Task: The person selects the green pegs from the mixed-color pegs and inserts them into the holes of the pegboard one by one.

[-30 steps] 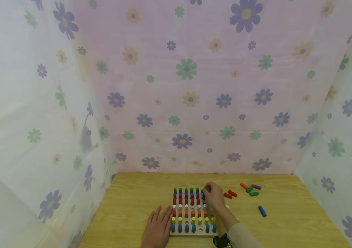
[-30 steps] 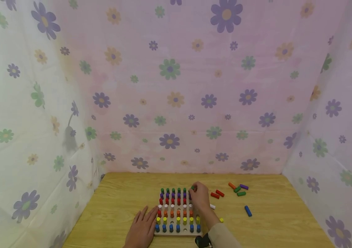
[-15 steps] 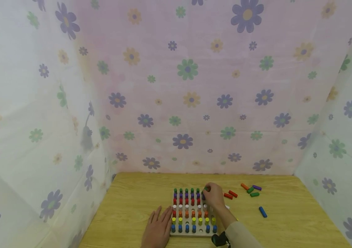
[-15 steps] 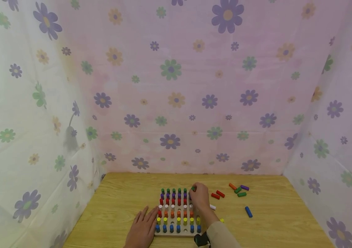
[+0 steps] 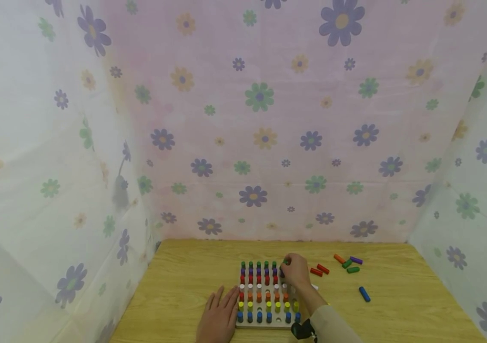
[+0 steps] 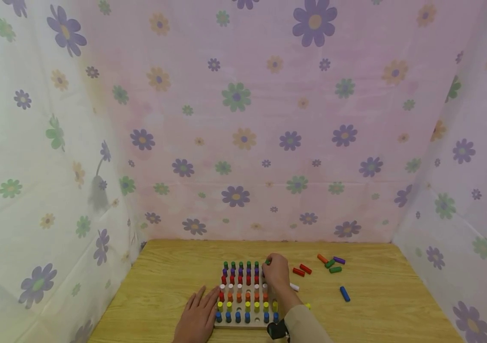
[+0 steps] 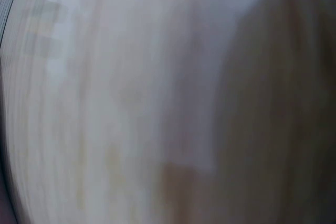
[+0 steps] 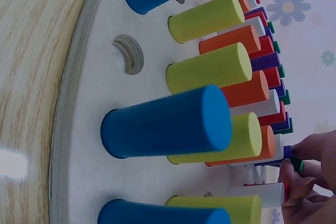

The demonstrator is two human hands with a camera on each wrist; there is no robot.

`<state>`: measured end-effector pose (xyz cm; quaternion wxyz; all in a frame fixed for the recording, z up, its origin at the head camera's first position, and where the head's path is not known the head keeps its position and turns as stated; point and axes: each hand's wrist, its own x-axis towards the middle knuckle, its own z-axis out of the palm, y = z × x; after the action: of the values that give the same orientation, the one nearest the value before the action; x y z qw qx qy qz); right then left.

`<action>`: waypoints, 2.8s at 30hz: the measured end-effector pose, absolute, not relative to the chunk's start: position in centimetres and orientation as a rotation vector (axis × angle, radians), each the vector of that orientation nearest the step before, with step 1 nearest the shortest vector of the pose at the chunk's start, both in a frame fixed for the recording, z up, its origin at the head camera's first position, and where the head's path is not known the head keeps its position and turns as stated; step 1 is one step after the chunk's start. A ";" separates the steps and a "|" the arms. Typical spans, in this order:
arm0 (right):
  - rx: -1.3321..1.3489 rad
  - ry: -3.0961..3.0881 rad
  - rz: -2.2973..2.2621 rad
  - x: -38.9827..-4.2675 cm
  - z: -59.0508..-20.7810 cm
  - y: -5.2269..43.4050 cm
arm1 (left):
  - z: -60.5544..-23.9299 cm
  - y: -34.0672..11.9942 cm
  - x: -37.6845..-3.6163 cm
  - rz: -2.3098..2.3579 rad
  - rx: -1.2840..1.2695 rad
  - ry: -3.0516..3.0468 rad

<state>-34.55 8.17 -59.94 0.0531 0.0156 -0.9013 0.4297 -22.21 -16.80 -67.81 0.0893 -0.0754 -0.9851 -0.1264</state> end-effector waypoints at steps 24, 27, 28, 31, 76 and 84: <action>0.059 -2.740 1.334 -34.4 -59.9 8.1 | -67.8 -16.8 -22.3 -0.347 -0.240 -2.916; 0.066 -2.742 1.345 -34.4 -59.9 8.2 | -67.9 -16.8 -22.3 -0.338 -0.249 -2.916; 0.065 -2.740 1.357 -34.4 -59.9 8.2 | -67.9 -16.9 -22.3 -0.336 -0.250 -2.916; 0.065 -2.738 1.375 -34.5 -59.9 8.2 | -68.0 -16.9 -22.4 -0.325 -0.256 -2.902; 0.288 -2.641 1.632 -31.6 -58.4 13.1 | -67.7 -16.8 -22.4 -0.340 -0.252 -2.901; 0.348 -2.680 1.523 -30.6 -58.1 15.0 | -67.7 -16.8 -22.3 -0.340 -0.242 -2.925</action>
<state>-30.62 14.96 -58.11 0.0198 0.1123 -0.8637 0.4910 -22.31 -16.84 -67.74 0.0935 -0.0815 -0.9856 -0.1146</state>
